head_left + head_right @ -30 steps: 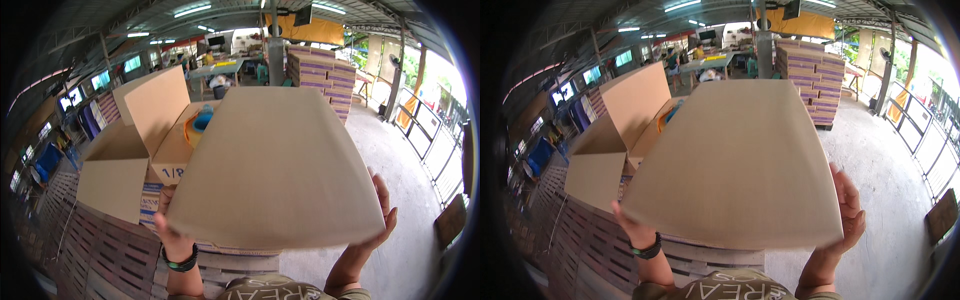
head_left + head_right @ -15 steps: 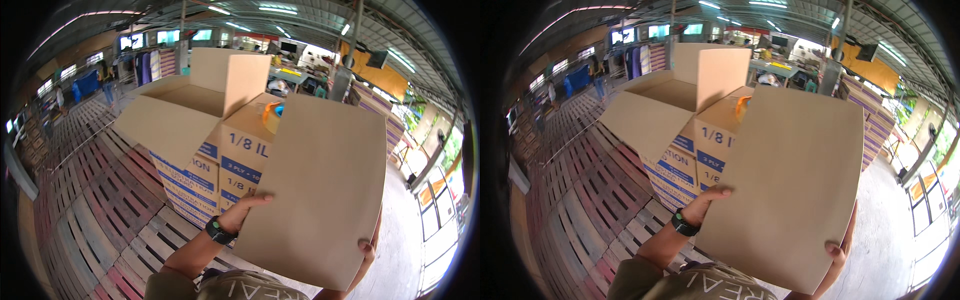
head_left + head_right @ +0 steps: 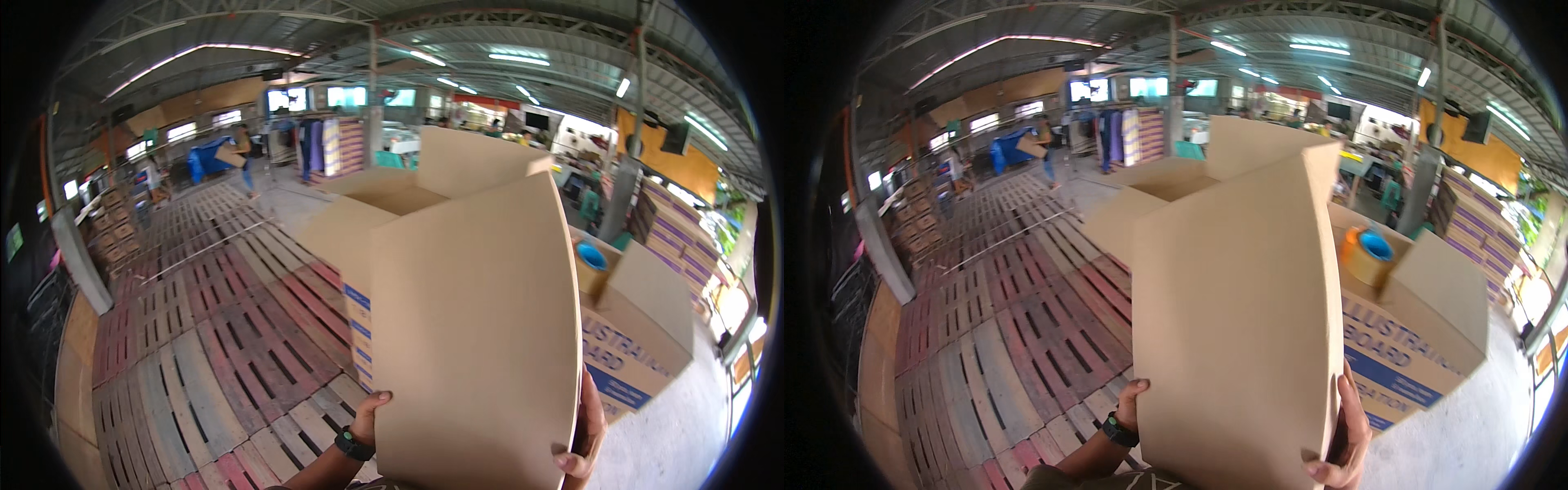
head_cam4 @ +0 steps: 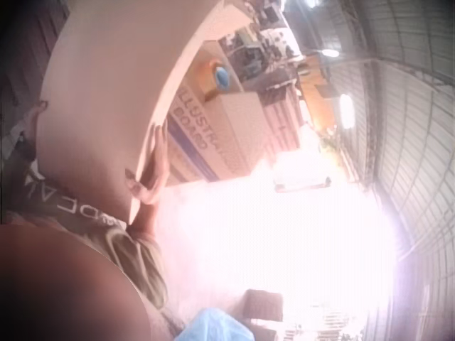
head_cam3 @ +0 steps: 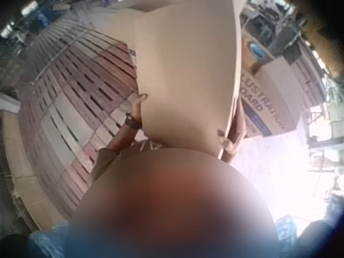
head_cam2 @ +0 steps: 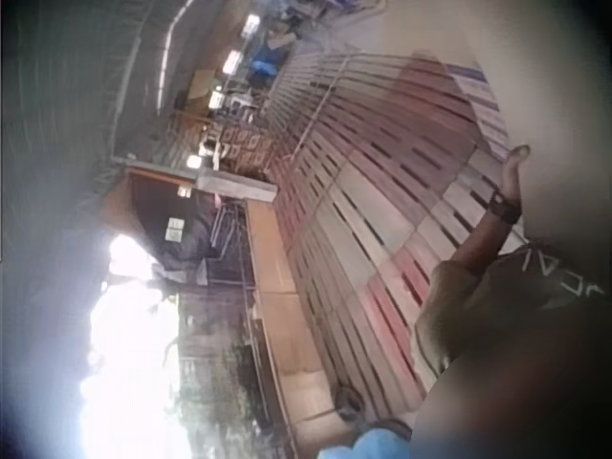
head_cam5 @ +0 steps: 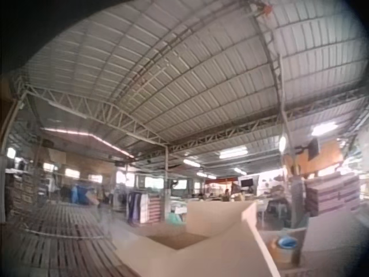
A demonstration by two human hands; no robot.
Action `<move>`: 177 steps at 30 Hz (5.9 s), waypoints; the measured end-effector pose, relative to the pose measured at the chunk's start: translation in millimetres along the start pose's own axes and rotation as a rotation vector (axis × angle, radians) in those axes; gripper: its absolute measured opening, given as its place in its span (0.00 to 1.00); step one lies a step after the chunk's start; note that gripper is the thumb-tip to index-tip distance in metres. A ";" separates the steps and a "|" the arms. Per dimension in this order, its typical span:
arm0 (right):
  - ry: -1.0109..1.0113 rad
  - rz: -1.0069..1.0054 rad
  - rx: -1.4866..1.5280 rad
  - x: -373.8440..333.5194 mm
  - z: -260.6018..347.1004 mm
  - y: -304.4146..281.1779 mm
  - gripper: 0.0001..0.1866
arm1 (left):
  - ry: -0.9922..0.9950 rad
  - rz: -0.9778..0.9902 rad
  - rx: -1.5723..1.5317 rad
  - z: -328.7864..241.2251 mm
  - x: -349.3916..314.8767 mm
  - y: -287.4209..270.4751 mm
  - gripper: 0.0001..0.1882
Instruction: The person folds the flaps of a cardboard box and secures them with packing tape using a handheld tape dispenser. The person repeats this process on a second box, applying tape along the seams and pressing the flaps down to seal the boxes.
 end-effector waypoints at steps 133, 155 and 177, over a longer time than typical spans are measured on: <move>-0.202 -0.530 -1.706 220.7 -241.5 89.7 0.18 | 1.025 1.099 1.974 -191.2 345.3 86.2 0.30; -0.412 -0.944 -1.550 2.7 71.2 -205.3 0.08 | 1.123 0.358 1.520 -114.9 237.8 213.1 0.10; -0.609 -0.906 -1.446 35.5 42.9 -281.8 0.15 | 0.619 0.743 1.307 142.7 263.7 368.5 0.19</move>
Point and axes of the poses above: each hand's wrist, its own x-axis towards the middle knuckle, its own y-axis out of the palm, z = x × y, the point moved 6 cm from there along x, towards the middle knuckle, and after that the axes turned 1 degree about -y, right-handed, at the moved point
